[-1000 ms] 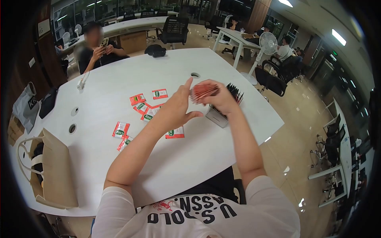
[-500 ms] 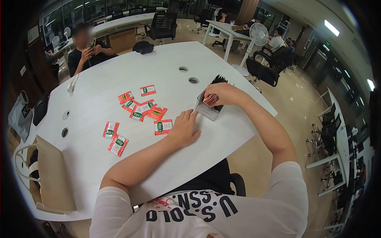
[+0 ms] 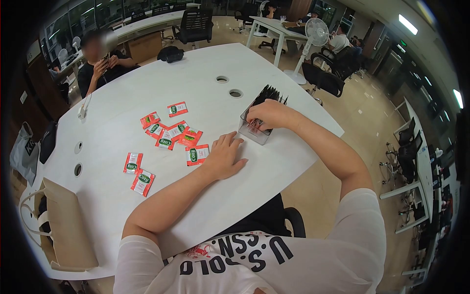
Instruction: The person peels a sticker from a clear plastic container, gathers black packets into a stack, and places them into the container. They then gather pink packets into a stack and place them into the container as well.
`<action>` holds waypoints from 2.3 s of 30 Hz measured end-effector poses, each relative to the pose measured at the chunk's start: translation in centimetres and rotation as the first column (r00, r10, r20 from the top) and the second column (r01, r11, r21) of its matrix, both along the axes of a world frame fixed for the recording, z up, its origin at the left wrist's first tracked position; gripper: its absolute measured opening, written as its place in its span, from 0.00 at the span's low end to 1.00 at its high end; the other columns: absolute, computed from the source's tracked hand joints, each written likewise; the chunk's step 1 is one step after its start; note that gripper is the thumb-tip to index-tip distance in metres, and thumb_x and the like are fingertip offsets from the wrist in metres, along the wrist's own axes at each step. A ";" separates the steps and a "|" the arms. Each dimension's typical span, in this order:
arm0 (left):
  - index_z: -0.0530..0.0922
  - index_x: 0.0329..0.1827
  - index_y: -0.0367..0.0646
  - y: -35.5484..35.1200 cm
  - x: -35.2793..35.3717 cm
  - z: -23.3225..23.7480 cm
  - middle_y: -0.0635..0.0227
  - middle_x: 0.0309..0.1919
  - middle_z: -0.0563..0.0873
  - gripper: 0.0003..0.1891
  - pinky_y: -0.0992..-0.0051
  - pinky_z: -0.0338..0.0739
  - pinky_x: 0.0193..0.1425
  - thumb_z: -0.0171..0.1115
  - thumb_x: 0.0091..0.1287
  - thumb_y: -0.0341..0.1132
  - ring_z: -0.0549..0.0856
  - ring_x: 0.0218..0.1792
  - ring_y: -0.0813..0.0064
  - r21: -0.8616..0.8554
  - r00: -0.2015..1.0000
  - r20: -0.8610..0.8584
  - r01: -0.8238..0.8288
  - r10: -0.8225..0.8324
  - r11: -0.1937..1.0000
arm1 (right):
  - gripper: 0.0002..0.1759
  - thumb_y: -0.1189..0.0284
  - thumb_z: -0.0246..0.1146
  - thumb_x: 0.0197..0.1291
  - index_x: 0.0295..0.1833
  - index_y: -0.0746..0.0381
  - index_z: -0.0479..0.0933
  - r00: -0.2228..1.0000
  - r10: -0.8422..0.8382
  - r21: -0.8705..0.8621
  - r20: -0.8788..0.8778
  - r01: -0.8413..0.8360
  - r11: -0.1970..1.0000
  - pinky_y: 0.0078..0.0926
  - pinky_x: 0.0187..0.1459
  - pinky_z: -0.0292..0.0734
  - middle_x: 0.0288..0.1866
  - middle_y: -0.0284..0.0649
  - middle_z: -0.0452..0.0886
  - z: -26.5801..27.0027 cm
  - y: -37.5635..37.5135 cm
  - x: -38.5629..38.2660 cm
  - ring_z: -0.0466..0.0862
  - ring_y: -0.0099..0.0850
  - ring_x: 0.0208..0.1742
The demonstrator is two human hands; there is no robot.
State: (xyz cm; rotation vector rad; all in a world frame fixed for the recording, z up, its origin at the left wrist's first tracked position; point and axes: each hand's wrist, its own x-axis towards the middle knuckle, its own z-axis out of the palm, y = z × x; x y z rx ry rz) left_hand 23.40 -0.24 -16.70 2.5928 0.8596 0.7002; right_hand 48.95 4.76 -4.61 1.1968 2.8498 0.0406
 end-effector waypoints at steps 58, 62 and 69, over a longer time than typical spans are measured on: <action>0.77 0.68 0.41 0.2 -0.1 -0.5 0.52 0.72 0.74 0.28 0.49 0.65 0.77 0.69 0.70 0.48 0.71 0.74 0.51 0.061 1.000 -0.018 0.012 -0.011 0.998 | 0.56 0.63 0.88 0.39 0.76 0.57 0.69 0.940 -0.029 0.190 0.341 -0.039 0.981 0.49 0.83 0.62 0.63 0.37 0.83 -2.5 3.5 -2.3 0.80 0.35 0.70; 0.77 0.68 0.41 0.2 0.0 -0.4 0.53 0.72 0.74 0.28 0.49 0.65 0.77 0.69 0.71 0.48 0.71 0.74 0.51 0.059 1.000 -0.024 0.016 -0.015 0.998 | 0.55 0.61 0.87 0.43 0.77 0.56 0.66 0.905 -0.032 0.157 0.424 -0.039 0.987 0.52 0.83 0.61 0.63 0.35 0.83 -1.3 3.8 -3.3 0.82 0.33 0.69; 0.76 0.68 0.41 0.3 -0.1 -0.6 0.52 0.72 0.74 0.28 0.49 0.65 0.76 0.69 0.71 0.48 0.70 0.74 0.51 0.068 1.000 -0.015 0.014 -0.013 0.998 | 0.59 0.60 0.89 0.37 0.77 0.55 0.67 0.943 0.032 0.125 0.331 -0.077 0.989 0.56 0.83 0.62 0.61 0.36 0.85 -0.4 3.9 -2.7 0.82 0.36 0.70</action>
